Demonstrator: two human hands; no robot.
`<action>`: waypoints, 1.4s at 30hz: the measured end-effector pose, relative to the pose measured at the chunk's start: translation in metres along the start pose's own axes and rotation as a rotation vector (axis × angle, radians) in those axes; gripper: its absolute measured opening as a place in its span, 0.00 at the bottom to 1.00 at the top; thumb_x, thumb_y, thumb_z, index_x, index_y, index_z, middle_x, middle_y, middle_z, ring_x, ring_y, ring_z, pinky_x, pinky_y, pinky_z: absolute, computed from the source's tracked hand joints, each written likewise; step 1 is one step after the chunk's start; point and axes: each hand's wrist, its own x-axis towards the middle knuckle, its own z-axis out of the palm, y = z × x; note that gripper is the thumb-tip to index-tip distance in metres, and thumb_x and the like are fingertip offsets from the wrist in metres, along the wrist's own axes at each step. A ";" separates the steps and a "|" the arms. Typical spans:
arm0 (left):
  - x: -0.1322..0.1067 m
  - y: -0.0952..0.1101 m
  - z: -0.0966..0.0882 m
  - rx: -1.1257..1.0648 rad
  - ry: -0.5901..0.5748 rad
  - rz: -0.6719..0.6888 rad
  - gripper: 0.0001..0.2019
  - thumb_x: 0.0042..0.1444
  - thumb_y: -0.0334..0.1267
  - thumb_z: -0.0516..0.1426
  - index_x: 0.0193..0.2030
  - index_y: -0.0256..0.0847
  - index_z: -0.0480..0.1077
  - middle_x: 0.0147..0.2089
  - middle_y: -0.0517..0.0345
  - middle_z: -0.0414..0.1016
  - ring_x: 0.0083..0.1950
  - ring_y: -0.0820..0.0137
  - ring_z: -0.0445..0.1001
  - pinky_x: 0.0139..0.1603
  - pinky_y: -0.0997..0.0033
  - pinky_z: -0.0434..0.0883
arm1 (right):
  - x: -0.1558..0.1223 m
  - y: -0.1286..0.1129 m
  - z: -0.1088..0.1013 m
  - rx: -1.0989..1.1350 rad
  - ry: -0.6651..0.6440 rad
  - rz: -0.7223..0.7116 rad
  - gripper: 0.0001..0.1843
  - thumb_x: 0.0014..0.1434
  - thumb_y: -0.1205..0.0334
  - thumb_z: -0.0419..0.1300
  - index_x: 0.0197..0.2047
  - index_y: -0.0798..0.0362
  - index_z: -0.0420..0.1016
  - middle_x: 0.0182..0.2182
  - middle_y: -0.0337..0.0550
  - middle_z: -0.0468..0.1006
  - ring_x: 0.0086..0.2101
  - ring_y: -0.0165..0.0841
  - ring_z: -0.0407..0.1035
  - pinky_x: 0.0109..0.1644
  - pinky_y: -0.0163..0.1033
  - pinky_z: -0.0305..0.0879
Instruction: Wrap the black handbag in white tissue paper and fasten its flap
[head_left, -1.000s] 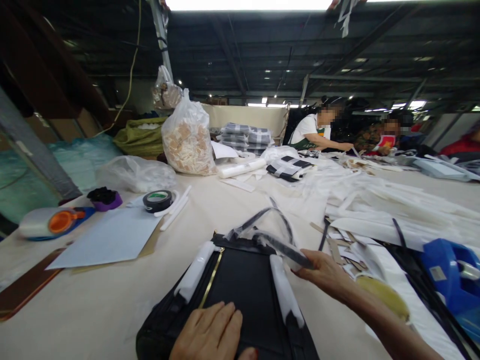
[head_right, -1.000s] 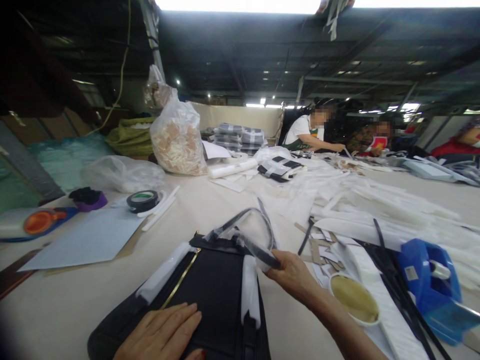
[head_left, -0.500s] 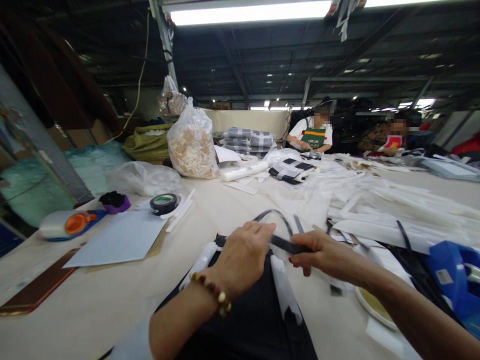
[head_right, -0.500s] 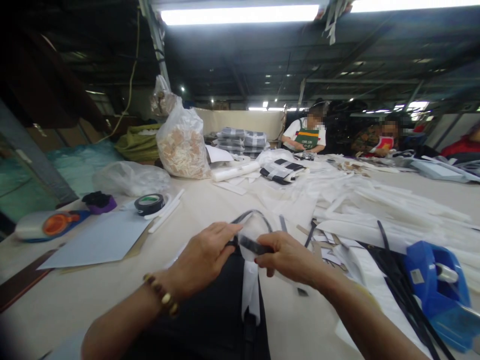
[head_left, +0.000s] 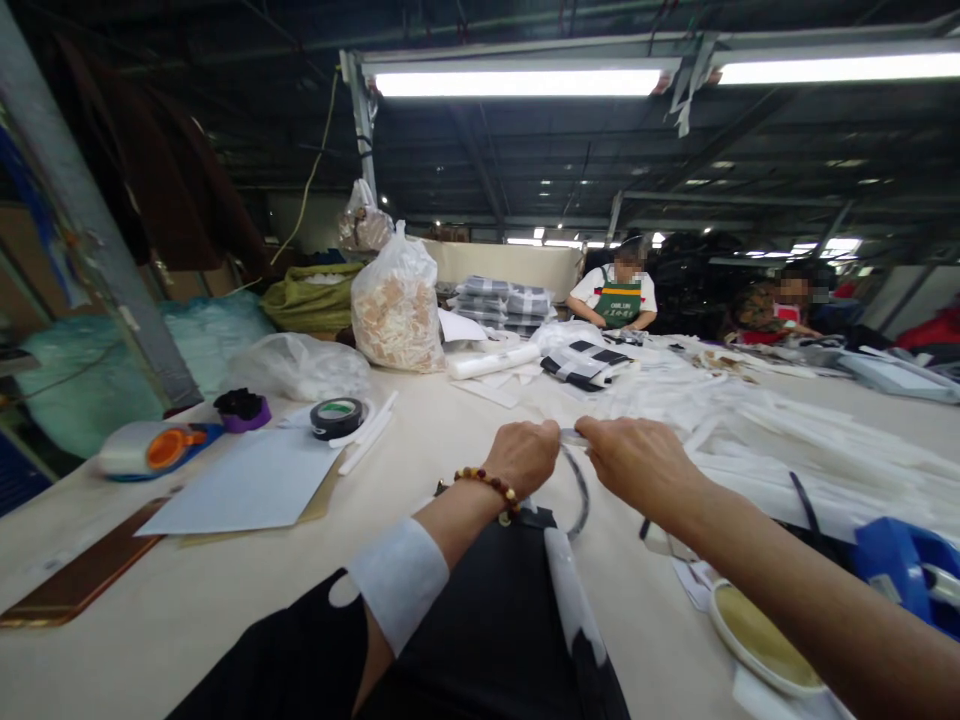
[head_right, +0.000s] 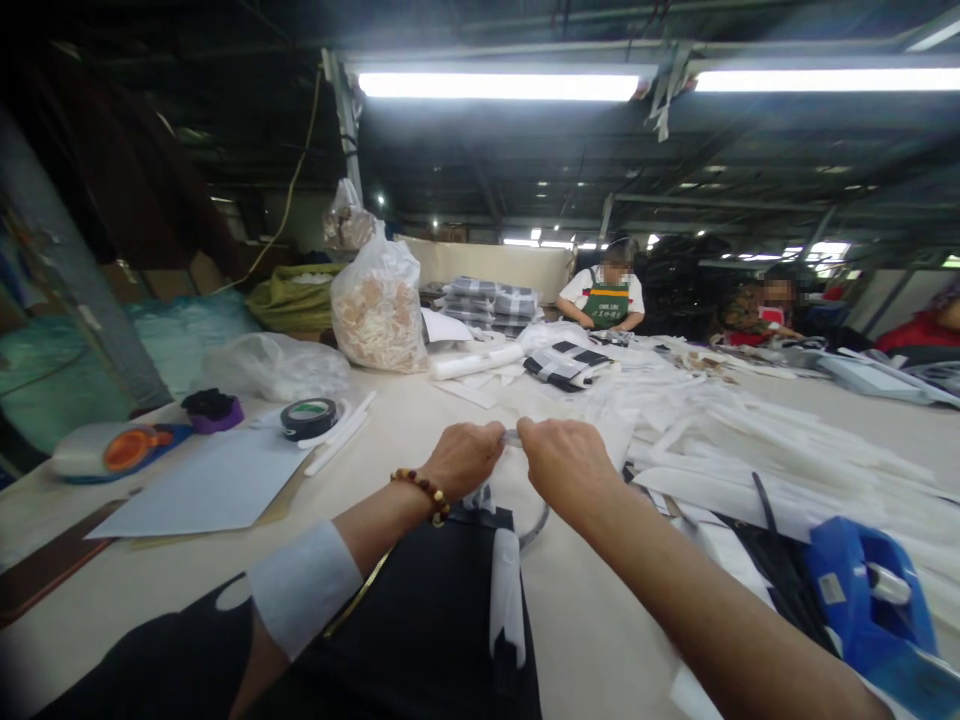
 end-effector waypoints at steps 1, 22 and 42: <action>0.000 -0.002 0.001 0.030 0.032 -0.031 0.12 0.58 0.30 0.44 0.41 0.31 0.68 0.35 0.43 0.75 0.39 0.58 0.75 0.37 0.62 0.69 | 0.002 0.006 0.000 0.046 -0.046 0.015 0.08 0.54 0.69 0.54 0.38 0.56 0.72 0.34 0.52 0.77 0.37 0.44 0.71 0.33 0.39 0.59; -0.004 -0.025 -0.008 0.090 0.230 -0.221 0.19 0.55 0.32 0.49 0.54 0.29 0.58 0.50 0.40 0.69 0.52 0.57 0.68 0.49 0.59 0.67 | 0.008 0.063 -0.022 0.285 0.213 0.302 0.11 0.60 0.71 0.44 0.38 0.55 0.66 0.32 0.42 0.77 0.30 0.28 0.71 0.32 0.29 0.60; 0.008 -0.020 -0.051 0.009 0.398 -0.097 0.16 0.54 0.24 0.44 0.45 0.34 0.67 0.39 0.46 0.74 0.42 0.60 0.73 0.44 0.63 0.68 | -0.047 0.054 0.007 0.505 0.054 0.152 0.09 0.59 0.66 0.46 0.34 0.55 0.66 0.24 0.38 0.71 0.27 0.29 0.68 0.30 0.31 0.60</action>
